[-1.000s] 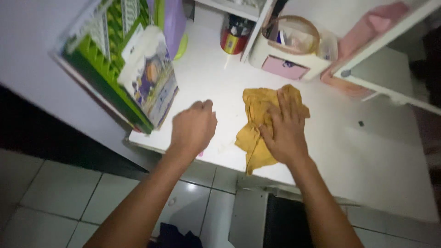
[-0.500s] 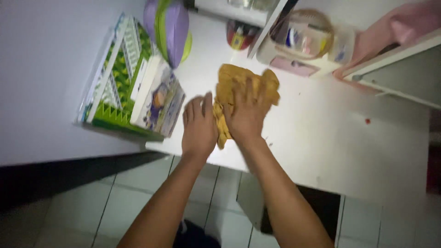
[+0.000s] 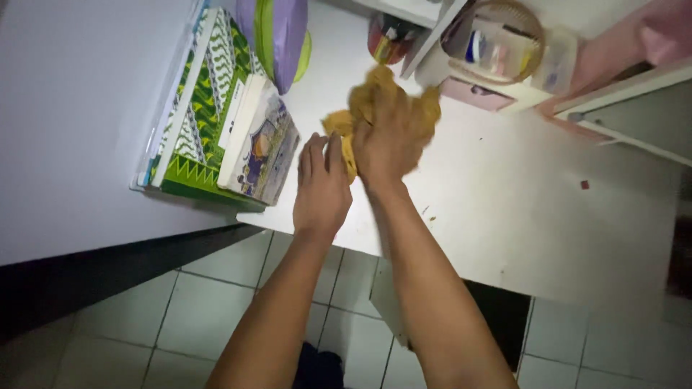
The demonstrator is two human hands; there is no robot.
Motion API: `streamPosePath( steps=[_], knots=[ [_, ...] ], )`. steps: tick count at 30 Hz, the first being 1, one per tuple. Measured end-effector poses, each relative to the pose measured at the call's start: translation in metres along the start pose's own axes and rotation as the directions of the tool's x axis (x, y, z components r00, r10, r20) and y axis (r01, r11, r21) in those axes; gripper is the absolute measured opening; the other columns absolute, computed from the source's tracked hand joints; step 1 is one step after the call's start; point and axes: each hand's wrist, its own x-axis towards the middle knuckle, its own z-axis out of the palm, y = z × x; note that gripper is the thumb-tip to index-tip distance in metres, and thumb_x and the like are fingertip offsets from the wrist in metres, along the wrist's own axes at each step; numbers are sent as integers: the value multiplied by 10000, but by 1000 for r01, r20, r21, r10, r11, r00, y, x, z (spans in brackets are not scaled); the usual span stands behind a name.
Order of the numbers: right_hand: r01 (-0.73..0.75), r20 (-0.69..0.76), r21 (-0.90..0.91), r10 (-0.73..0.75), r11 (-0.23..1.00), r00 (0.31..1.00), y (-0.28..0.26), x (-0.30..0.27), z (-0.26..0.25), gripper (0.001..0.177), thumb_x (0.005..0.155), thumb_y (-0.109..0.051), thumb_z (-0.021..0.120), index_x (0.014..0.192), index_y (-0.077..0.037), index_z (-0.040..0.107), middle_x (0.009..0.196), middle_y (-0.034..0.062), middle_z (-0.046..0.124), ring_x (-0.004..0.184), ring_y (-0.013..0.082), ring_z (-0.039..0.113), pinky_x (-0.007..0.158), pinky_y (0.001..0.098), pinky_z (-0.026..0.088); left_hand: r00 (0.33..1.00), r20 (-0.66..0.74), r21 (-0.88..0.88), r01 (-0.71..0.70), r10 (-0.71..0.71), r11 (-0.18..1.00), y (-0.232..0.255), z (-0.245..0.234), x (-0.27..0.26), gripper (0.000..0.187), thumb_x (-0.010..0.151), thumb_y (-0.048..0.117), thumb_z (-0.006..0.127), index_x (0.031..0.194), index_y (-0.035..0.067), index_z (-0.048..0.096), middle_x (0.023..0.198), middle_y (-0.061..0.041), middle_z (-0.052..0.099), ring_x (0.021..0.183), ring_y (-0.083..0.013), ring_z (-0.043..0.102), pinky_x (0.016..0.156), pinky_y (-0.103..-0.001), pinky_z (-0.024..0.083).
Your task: Remove items from vanity shelves, wipe the surface and items with a cloth, and organize them back.
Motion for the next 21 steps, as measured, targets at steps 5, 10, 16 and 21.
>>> streamPosePath(
  steps=[5,10,16,21],
  knots=[
    [266,-54,-95,-271,959,961,46,-23,-4,548,877,-276,700,1392,-116,601,1479,220,492,1392,470,353,1072,709,225,998,27,-47,-54,55,997,0,-2,0,609,983,222,547,1540,46,376,1528,-228,414,1459,-420,329,1224,-545,241],
    [72,46,-166,-66,983,997,133,-66,-78,546,886,-171,561,1415,-39,591,1497,230,507,1468,467,403,1267,589,296,982,57,-44,-177,180,983,9,-17,-3,621,1021,370,540,1596,181,400,1609,-109,408,1531,-387,255,1271,-542,164],
    [-195,-314,-485,39,852,949,168,-128,-80,586,1038,-262,597,1453,146,531,1446,397,482,1346,558,403,1131,670,279,979,85,16,-186,184,982,14,-16,7,653,978,424,555,1564,180,398,1606,-119,379,1523,-369,225,1252,-545,112],
    [-48,19,-104,51,993,999,49,-95,-61,565,941,-315,688,1443,-90,559,1571,278,387,1479,517,253,1166,664,171,985,94,-17,-143,144,990,18,-24,2,747,926,394,566,1579,78,391,1610,-114,389,1536,-351,226,1261,-527,118]
  ],
)
